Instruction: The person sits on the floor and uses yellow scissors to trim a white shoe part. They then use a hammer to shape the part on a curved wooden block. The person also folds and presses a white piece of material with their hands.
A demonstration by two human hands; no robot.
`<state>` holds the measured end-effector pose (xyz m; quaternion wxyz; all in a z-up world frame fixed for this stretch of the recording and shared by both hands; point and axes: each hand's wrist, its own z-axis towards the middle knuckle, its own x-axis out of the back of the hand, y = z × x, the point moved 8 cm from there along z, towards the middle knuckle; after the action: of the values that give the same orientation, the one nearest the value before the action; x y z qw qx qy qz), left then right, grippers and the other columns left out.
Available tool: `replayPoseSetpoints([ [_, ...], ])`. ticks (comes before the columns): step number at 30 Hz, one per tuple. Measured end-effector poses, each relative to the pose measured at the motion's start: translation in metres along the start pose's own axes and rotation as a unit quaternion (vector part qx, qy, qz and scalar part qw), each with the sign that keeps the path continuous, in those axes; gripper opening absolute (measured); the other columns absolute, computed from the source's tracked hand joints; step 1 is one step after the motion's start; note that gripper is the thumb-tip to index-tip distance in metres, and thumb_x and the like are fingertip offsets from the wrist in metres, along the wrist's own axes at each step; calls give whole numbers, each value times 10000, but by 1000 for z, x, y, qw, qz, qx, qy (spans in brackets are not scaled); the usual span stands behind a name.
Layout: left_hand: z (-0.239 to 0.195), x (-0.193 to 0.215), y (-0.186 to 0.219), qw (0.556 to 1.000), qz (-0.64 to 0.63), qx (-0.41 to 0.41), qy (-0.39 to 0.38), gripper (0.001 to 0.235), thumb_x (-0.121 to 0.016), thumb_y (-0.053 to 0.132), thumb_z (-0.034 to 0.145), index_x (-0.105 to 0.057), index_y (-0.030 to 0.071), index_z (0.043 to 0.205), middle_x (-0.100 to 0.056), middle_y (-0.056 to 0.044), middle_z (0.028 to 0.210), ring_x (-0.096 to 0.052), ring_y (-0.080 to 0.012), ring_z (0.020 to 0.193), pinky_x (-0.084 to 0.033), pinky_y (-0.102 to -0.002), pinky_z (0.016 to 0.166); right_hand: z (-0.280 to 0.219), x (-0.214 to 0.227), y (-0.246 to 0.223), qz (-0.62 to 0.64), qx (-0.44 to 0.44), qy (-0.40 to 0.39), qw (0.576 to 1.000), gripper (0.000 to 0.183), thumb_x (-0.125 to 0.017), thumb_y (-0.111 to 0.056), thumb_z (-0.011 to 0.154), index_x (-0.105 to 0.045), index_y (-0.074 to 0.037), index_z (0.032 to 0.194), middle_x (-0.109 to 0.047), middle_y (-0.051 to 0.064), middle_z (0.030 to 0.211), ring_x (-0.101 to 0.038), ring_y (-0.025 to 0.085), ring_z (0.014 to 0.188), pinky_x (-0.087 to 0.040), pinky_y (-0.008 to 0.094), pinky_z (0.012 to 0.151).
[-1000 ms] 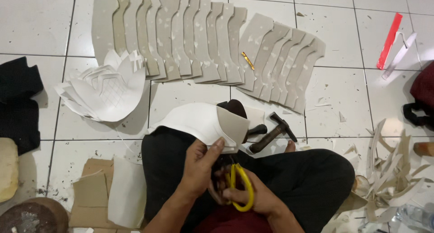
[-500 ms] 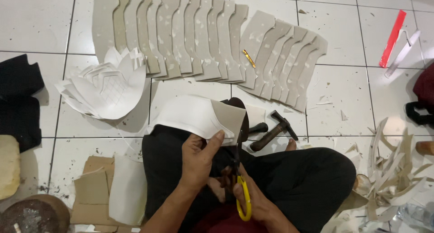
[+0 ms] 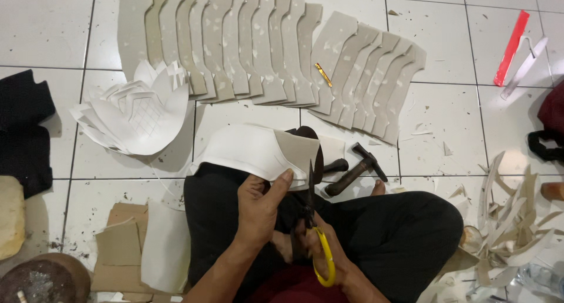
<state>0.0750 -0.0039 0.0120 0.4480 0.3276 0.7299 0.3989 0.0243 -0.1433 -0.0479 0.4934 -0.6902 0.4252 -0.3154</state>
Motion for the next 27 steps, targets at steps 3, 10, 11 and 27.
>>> replayPoseSetpoints([
  [3, 2, 2, -4, 1000, -2, 6, -1, 317, -657, 84, 771, -652, 1, 1077, -689, -113, 1054, -640, -191, 986, -526, -303, 899, -3, 4, 17, 45, -24, 22, 998, 371, -471, -440, 867, -517, -75, 818, -467, -5, 521, -426, 73, 399, -368, 225, 363],
  [10, 17, 22, -10, 997, 49, 5, -62, 295, -618, 97, 809, -620, 13, 1092, -680, -102, 1058, -635, -180, 971, -519, -309, 883, -5, -7, -23, -64, -40, -101, 992, 334, -423, -442, 878, -521, -130, 945, -520, 3, 801, -500, 105, 676, -425, 268, 619],
  [11, 17, 25, -11, 997, 49, 6, -61, 295, -618, 97, 809, -620, 13, 1092, -680, -102, 1058, -635, -180, 971, -519, -309, 883, -5, -7, -20, -64, -40, -102, 992, 334, -423, -442, 878, -521, -130, 945, -520, 3, 801, -500, 105, 676, -425, 268, 619],
  [27, 11, 17, -26, 990, 40, 74, -116, 302, -677, 62, 759, -593, 40, 1048, -659, -60, 909, -603, -139, 820, -522, -271, 705, -3, -2, 1, -21, -37, -48, 998, 174, -401, -203, 829, -488, -75, 748, -419, -12, 524, -370, 74, 425, -329, 219, 399],
])
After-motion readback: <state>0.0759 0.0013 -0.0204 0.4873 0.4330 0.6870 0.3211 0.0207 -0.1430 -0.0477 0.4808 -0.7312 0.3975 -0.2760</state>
